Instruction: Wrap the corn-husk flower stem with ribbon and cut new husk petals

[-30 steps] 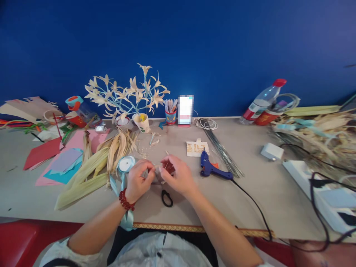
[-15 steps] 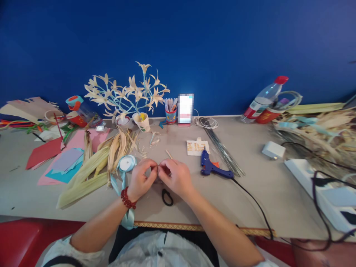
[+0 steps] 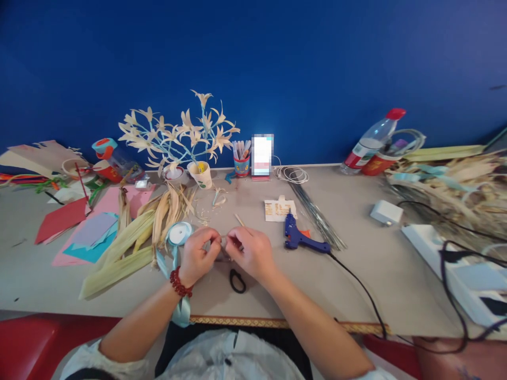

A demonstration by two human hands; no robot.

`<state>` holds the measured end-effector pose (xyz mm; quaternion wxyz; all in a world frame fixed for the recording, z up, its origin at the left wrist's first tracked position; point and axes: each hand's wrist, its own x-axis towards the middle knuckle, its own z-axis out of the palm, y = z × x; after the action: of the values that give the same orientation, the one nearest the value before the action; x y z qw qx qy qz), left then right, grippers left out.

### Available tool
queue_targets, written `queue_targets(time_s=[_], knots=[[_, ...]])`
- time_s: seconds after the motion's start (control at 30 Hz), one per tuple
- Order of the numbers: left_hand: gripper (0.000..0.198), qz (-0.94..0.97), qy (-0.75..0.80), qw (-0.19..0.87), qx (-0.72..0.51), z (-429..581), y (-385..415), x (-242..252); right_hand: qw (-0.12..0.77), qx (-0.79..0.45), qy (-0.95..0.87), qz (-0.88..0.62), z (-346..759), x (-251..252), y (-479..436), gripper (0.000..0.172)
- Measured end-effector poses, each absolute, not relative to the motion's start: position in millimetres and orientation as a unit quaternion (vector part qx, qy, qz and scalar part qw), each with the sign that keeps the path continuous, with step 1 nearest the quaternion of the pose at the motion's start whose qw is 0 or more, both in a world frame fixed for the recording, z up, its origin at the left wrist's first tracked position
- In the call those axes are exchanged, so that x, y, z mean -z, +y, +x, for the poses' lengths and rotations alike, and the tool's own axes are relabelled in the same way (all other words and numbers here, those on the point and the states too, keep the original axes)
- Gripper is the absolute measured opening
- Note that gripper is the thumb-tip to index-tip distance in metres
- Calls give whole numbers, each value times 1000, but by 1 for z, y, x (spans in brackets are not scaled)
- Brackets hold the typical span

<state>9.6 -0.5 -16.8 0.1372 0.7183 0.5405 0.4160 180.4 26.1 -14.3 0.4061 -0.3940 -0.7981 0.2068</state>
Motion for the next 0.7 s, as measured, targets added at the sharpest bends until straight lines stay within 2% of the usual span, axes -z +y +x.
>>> queue_targets(time_s=[0.17, 0.33, 0.53, 0.7], knots=[[13, 685, 562, 144, -440, 1, 0, 14, 440, -233, -764, -410, 184, 12, 29, 10], [6, 719, 520, 151, -437, 10, -2, 11, 419, -243, -779, -398, 176, 16, 25, 11], [10, 708, 549, 116, -429, 8, 1, 15, 416, -230, -780, -408, 177, 17, 27, 11], [10, 696, 540, 154, -447, 4, -1, 10, 437, -248, -761, -411, 181, 17, 30, 10]])
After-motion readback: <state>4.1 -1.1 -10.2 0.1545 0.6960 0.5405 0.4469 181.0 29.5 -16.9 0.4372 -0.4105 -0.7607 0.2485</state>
